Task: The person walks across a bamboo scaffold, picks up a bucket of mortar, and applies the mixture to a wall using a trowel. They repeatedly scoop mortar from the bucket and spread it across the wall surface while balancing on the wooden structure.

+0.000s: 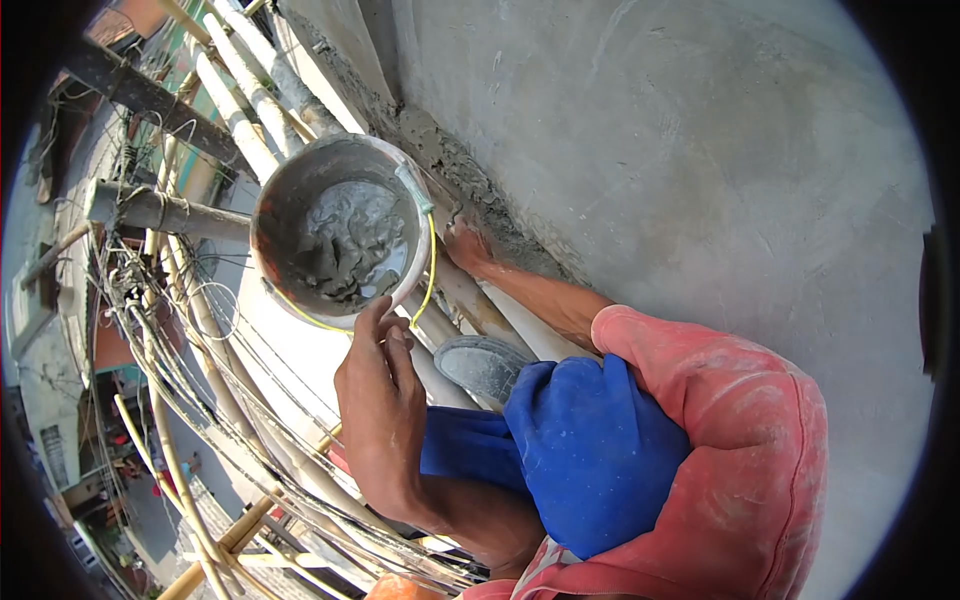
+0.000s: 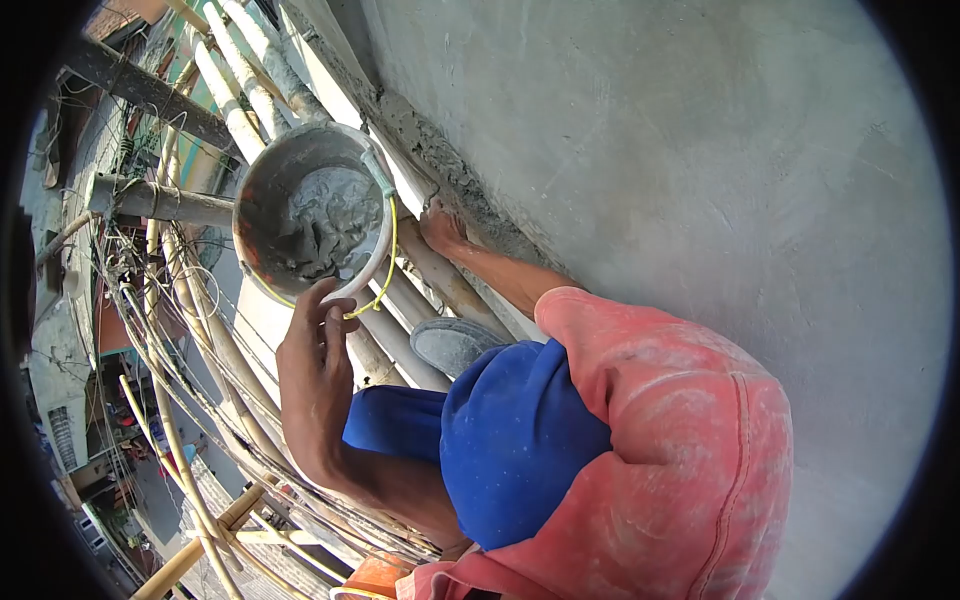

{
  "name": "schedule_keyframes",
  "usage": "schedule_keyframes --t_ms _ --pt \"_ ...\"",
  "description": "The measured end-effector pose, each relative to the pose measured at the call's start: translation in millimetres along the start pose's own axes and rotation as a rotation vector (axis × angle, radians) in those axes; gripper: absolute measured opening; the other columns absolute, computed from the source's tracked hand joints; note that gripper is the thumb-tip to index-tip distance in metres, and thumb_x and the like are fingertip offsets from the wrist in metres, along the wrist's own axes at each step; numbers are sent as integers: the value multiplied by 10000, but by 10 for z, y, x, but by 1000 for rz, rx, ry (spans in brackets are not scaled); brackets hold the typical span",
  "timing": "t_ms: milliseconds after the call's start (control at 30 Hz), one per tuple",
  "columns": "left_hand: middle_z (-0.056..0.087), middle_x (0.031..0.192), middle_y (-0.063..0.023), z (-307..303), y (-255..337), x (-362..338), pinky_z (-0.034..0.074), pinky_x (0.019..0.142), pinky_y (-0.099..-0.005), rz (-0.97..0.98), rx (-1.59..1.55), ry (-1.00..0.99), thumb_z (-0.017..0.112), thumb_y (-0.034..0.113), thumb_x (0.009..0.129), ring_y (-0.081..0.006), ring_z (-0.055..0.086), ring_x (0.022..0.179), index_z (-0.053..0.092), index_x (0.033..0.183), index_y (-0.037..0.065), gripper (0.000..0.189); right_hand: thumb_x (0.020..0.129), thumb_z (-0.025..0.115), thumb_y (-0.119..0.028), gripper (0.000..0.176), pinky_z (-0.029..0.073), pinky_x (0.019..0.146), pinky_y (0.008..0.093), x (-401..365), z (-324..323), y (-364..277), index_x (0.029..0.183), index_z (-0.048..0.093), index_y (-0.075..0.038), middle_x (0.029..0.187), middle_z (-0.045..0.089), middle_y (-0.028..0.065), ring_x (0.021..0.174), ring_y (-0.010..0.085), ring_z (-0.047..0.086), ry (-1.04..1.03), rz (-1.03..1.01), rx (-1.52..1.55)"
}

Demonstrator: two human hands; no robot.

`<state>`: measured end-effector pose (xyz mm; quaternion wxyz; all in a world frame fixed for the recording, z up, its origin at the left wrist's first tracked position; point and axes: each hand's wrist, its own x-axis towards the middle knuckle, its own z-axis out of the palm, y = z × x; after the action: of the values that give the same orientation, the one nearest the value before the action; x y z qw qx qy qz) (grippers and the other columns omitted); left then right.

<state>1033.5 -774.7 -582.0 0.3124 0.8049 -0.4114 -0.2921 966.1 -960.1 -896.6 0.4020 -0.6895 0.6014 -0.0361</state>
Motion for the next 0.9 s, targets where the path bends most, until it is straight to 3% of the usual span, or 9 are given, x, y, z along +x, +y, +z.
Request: schedule_keyframes --t_ms 133,233,733,800,900 --pt "645 949 -160 -19 38 17 483 747 -323 -44 -9 -31 397 97 946 -220 646 872 496 1165 33 249 866 411 -317 426 406 845 516 378 356 185 1149 397 2 1014 567 310 971 440 547 43 9 47" --pt "645 947 -159 -30 82 -5 482 745 -322 -50 -23 -23 397 97 946 -220 646 871 497 1164 35 248 893 390 -327 458 412 868 469 505 400 119 1233 383 -20 1057 589 236 1024 398 535 44 141 15" --pt "648 948 -147 -72 -80 -63 480 743 -315 -19 17 43 403 106 948 -200 637 862 500 1170 16 258 887 399 -380 507 405 848 497 -306 15 -65 1250 362 -29 1027 582 277 957 423 556 166 65 157" --pt "649 943 -147 -73 -68 -60 481 744 -315 -1 25 40 404 105 947 -203 640 858 501 1169 14 258 887 408 -364 469 409 827 507 -410 -56 -58 1204 376 -19 970 591 290 922 426 569 245 9 187" --pt "650 935 -149 -75 -56 -66 483 747 -317 18 30 40 404 103 945 -211 644 851 501 1168 11 259 886 427 -347 426 419 793 523 -531 -210 -84 1136 388 -4 921 595 299 909 435 572 173 -14 109"
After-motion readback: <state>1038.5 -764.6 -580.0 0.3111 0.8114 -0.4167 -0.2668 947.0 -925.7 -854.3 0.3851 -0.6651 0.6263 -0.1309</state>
